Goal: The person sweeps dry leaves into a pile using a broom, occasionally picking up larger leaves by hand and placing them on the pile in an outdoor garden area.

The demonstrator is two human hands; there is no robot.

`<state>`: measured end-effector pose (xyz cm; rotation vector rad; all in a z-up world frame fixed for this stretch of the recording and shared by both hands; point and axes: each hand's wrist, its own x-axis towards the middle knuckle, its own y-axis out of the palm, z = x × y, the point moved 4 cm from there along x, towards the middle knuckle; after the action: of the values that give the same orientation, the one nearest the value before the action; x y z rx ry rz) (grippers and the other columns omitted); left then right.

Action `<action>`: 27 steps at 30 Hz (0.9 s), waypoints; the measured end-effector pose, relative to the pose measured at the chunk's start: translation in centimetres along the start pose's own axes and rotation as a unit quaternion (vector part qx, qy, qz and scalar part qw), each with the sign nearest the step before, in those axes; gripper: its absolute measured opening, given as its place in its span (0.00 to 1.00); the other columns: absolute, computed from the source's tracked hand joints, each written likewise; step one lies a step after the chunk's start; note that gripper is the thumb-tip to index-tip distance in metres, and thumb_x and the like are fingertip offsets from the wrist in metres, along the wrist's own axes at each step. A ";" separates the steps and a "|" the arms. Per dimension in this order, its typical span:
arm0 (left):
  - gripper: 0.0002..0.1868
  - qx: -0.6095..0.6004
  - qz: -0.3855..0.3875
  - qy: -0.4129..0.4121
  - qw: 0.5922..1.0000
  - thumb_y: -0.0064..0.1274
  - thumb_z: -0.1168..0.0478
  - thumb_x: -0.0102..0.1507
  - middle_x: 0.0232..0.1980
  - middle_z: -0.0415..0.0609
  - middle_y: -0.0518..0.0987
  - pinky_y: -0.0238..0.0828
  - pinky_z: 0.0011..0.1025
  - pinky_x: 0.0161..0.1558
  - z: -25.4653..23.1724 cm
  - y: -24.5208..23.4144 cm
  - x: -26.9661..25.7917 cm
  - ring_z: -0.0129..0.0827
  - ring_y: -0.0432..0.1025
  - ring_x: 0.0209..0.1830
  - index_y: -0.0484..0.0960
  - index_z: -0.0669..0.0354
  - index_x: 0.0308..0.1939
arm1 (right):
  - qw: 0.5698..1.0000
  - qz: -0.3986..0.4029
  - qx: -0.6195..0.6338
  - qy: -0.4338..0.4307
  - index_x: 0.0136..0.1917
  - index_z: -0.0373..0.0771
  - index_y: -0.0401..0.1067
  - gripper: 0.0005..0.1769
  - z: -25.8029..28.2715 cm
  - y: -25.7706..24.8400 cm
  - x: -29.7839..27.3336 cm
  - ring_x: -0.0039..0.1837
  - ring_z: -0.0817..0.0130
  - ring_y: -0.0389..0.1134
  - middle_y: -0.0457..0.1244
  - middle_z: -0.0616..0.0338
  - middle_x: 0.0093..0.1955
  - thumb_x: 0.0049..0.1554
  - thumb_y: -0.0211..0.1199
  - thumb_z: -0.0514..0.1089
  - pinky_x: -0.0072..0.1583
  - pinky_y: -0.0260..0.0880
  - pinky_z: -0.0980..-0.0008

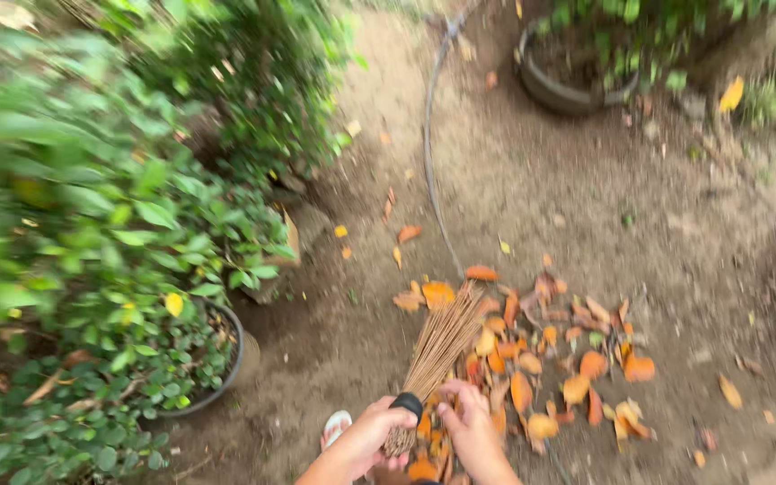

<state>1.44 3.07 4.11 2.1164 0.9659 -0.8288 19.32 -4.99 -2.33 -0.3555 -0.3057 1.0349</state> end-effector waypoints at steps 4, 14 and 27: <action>0.22 -0.031 0.077 0.084 0.993 0.57 0.59 0.59 0.32 0.50 0.77 0.65 0.29 0.20 -3.1 -0.6 -5.0 0.33 0.71 0.24 0.72 0.62 0.54 | 0.968 0.065 0.216 0.114 0.64 0.42 0.69 0.24 -2.4 3.3 3.3 0.67 0.58 0.66 0.65 0.54 0.64 0.54 0.65 0.43 0.64 0.65 0.57; 0.31 0.384 -0.012 0.356 0.852 0.58 0.62 0.65 0.52 0.38 0.80 0.68 0.20 0.59 -10.0 -3.5 -19.3 0.20 0.73 0.53 0.69 0.60 0.72 | 0.667 0.159 0.676 0.270 0.67 0.40 0.64 0.32 15.1 4.0 10.9 0.64 0.41 0.67 0.65 0.44 0.60 0.54 0.63 0.57 0.63 0.68 0.37; 0.14 0.412 -0.517 0.699 0.274 0.53 0.62 0.63 0.50 0.58 0.79 0.71 0.40 0.53 -29.6 -2.3 -47.7 0.52 0.75 0.51 0.78 0.65 0.51 | 0.676 0.271 0.669 0.146 0.68 0.48 0.66 0.35 33.0 6.4 12.5 0.66 0.49 0.66 0.67 0.54 0.62 0.46 0.64 0.44 0.65 0.64 0.33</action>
<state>-17.60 8.43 56.67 2.3829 3.8107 0.9591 6.78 13.57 25.69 0.7968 0.9352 1.4828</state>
